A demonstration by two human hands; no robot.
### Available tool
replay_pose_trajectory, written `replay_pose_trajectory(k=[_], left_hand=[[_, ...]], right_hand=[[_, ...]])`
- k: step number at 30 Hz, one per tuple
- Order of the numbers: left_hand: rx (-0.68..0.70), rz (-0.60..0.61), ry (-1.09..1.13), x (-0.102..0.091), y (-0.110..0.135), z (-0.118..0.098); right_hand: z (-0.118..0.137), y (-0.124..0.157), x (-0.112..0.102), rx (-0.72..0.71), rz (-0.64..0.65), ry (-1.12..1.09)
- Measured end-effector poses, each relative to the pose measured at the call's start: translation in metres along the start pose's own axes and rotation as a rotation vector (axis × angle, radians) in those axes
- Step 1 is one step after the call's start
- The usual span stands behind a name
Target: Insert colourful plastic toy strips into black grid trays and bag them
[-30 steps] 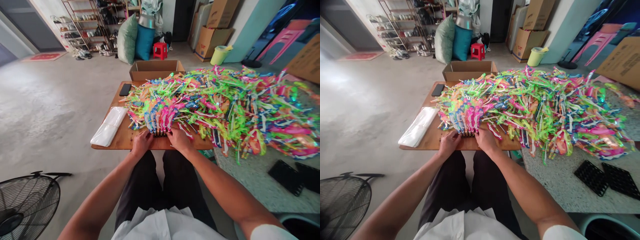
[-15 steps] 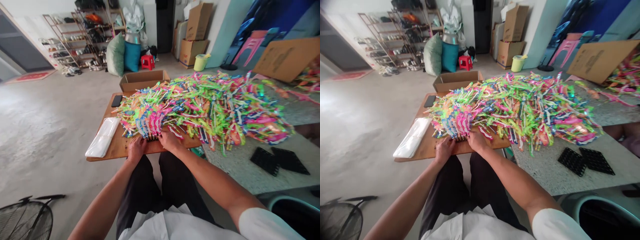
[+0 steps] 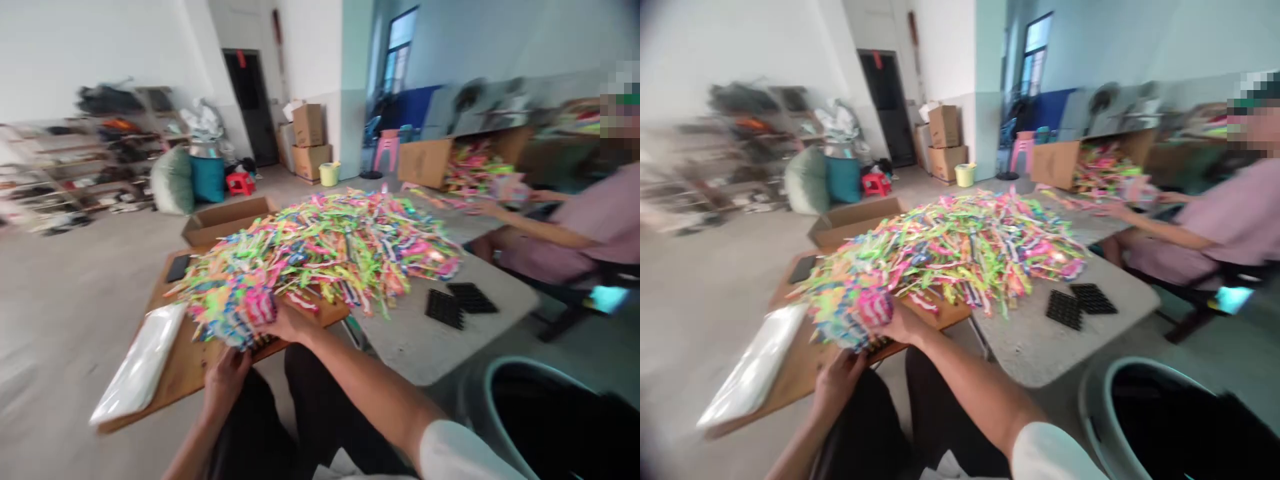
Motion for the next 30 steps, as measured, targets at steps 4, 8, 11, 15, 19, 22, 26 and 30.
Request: replay_pose_trajectory(k=[4, 8, 11, 15, 19, 22, 26, 30], left_hand=[[0.165, 0.189, 0.087, 0.003, 0.008, -0.033], [0.181, 0.070, 0.106, -0.021, -0.005, -0.014], [-0.146, -0.224, -0.089, -0.064, -0.020, 0.031], [-0.434, -0.072, -0.329, -0.110, -0.049, 0.094], [-0.514, 0.099, -0.340, -0.121, -0.074, 0.127], [-0.521, 0.056, -0.322, -0.110, -0.090, 0.129], [-0.503, -0.059, -0.175, -0.089, -0.111, 0.120], [-0.586, -0.108, -0.085, -0.093, -0.123, 0.123]], right_hand=[[-0.032, 0.024, -0.014, 0.067, -0.097, 0.105], [-0.070, 0.011, -0.016, 0.080, -0.066, 0.203], [-0.079, 0.009, -0.016, 0.088, -0.073, 0.239], [-0.080, 0.019, -0.015, 0.087, -0.149, 0.171], [-0.089, 0.033, -0.010, 0.123, -0.251, -0.026], [-0.102, 0.047, -0.007, 0.157, -0.312, -0.046], [-0.114, 0.065, -0.007, 0.174, -0.293, -0.061], [-0.113, 0.080, -0.012, 0.197, -0.312, 0.076]])
Point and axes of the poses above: each hand's wrist, its own y-axis away from the middle knuckle, its own x-axis out of the palm, z = x × y, the point moved 2 cm from there along -y, towards the middle knuckle, and after that the axes turned 1 degree about y, right-handed, at the moved point
